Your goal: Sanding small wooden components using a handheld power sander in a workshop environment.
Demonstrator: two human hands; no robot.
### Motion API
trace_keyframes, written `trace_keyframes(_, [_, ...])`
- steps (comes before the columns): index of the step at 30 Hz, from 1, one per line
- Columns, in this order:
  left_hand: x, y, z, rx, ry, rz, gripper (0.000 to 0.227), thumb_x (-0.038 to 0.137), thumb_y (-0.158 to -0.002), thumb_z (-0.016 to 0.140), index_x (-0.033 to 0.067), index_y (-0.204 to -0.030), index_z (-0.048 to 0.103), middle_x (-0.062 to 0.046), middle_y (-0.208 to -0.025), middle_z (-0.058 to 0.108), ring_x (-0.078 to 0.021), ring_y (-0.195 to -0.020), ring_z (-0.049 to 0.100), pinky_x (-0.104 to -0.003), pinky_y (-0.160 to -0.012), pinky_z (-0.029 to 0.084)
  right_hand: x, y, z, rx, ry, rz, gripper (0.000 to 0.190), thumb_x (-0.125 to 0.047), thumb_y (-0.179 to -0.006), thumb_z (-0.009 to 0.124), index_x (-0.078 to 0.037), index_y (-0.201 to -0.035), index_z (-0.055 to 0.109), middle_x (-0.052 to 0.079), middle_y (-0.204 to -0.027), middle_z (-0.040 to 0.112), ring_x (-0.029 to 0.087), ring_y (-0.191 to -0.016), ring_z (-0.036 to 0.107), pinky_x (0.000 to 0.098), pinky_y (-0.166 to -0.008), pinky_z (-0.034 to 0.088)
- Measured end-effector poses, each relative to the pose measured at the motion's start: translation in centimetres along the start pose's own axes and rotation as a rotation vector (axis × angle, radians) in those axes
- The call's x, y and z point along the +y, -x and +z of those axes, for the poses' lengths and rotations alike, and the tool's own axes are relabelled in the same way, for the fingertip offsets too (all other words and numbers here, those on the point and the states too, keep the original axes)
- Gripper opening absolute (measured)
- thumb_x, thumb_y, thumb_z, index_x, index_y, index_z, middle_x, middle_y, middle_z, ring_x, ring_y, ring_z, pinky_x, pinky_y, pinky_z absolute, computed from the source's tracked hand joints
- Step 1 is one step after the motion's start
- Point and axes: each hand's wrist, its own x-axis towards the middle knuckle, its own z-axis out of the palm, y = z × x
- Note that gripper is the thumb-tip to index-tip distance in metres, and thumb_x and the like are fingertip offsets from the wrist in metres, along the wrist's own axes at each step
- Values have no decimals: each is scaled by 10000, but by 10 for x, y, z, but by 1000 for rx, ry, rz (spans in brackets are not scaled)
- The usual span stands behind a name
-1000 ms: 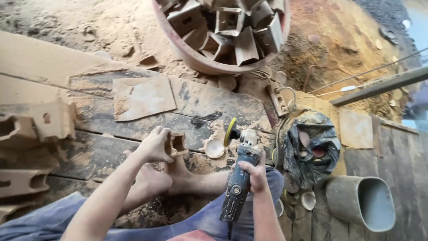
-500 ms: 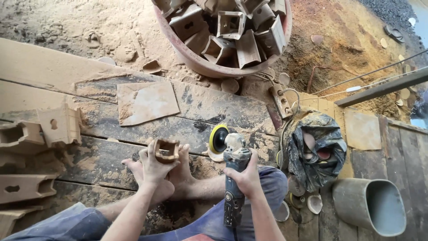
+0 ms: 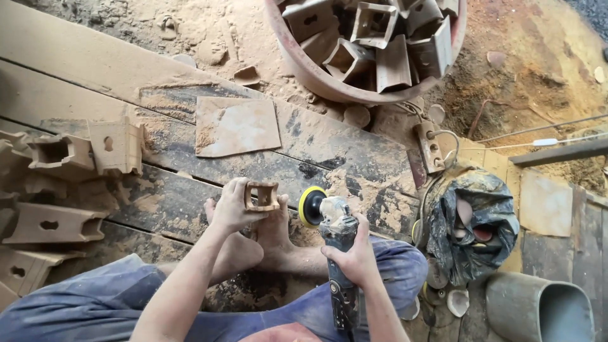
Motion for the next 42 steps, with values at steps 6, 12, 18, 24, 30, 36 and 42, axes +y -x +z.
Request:
trace_keyframes(6, [-24, 2, 16, 1, 53, -10, 1028, 592, -625, 902, 164, -1449, 459, -126, -1404, 497, -362, -1346, 445, -560, -1115, 373, -8, -13, 15, -105, 107, 8, 1011, -315, -652, 840, -175, -1473, 267, 188, -1470, 514, 366, -1321, 538, 508, -1134, 392])
trace_keyframes(12, [-43, -5, 34, -30, 209, 7, 1125, 457, -610, 965, 165, -1497, 338, -150, -1433, 363, -359, -1434, 293, -561, -1192, 307, -13, -25, 25, -199, 167, 152, 975, -343, -657, 832, -222, -1444, 268, 161, -1325, 633, 335, -1170, 640, 462, -1049, 465])
trace_keyframes(18, [-52, -9, 41, -34, 224, 23, 1063, 406, -591, 983, 161, -1455, 413, -140, -1420, 393, -366, -1409, 308, -575, -1182, 326, -16, -33, 28, -211, 142, 184, 988, -332, -672, 807, -147, -1470, 254, 185, -1379, 590, 334, -1206, 631, 479, -1062, 491])
trace_keyframes(24, [-58, -2, 43, 78, 236, 104, 1078, 503, -636, 935, 93, -1473, 393, -142, -1408, 464, -343, -1415, 366, -519, -1221, 280, -17, -34, 30, -222, 140, 165, 979, -323, -668, 793, -100, -1465, 269, 188, -1396, 560, 321, -1250, 592, 476, -1089, 470])
trace_keyframes(30, [-65, 1, 42, -65, 226, 104, 1024, 405, -624, 970, 115, -1434, 415, -142, -1374, 441, -333, -1385, 384, -496, -1235, 251, -28, -33, 30, -239, 141, 249, 984, -293, -699, 821, -154, -1486, 246, 186, -1372, 612, 322, -1176, 652, 469, -1067, 486])
trace_keyframes(36, [-74, 4, 44, -103, -18, -27, 1144, 631, -569, 917, 242, -1485, 354, -60, -1516, 436, -286, -1431, 431, -566, -934, 365, -21, -32, 35, -214, 178, 170, 997, -303, -698, 837, -113, -1482, 251, 199, -1474, 459, 338, -1332, 509, 486, -1143, 404])
trace_keyframes(42, [-65, 0, 36, 11, 65, 51, 1101, 653, -612, 890, 160, -1435, 350, -131, -1411, 478, -367, -1386, 476, -602, -974, 484, -32, -29, 45, -242, 197, 184, 981, -282, -710, 854, -136, -1471, 252, 202, -1420, 573, 343, -1279, 596, 472, -1117, 442])
